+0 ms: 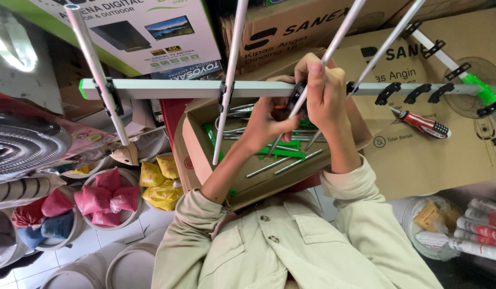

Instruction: The person assembles a TV antenna by sliding metal rods into a plastic bracket and securing them along a central rail.

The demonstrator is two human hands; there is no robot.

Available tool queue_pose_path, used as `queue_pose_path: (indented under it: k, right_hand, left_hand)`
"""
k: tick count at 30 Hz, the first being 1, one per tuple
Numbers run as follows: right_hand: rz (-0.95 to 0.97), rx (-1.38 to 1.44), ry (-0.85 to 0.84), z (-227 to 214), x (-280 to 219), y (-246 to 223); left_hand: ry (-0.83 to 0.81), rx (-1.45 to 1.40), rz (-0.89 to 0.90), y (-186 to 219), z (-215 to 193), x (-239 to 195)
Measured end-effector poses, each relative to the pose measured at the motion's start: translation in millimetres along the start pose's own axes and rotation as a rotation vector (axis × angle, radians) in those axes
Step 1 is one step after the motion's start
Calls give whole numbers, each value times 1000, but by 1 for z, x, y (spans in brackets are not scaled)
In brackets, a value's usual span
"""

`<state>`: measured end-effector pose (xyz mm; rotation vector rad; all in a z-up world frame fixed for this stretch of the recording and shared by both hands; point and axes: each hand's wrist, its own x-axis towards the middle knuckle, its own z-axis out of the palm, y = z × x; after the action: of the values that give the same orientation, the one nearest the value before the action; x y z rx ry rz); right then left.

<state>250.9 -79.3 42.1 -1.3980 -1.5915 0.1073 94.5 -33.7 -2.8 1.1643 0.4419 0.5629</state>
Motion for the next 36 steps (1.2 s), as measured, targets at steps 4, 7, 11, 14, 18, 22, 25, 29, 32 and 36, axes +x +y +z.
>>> queue_pose_path:
  k: [4, 7, 11, 14, 18, 22, 25, 29, 32, 36]
  right_hand:
    - [-8, -36, -90, -6, 5, -4]
    - [31, -19, -162, -12, 1, -11]
    - [-41, -86, -245, -19, 2, -16]
    - [-4, -59, -305, -22, 7, -17]
    - [-47, -28, -237, -18, 7, -20]
    - [-31, -11, -237, -16, 3, -15]
    - [-10, 64, -237, -18, 1, -15]
    - [29, 140, -272, -22, 3, -13]
    - [90, 161, -268, -17, 3, -13]
    - [66, 149, -261, -19, 1, -14]
  left_hand:
    - [59, 101, 217, -12, -5, 3]
    - [136, 189, 296, -22, -6, 3]
    - [143, 265, 358, -28, -8, 1]
    - [109, 146, 337, -31, -5, 2]
    - [51, 33, 292, -22, -2, 0]
    - [5, 36, 232, -17, -6, -2]
    - [7, 102, 319, -24, -8, 0]
    - [26, 251, 482, -42, -16, 10]
    - [23, 334, 539, -48, -24, 18]
    - [44, 453, 518, -38, -25, 7]
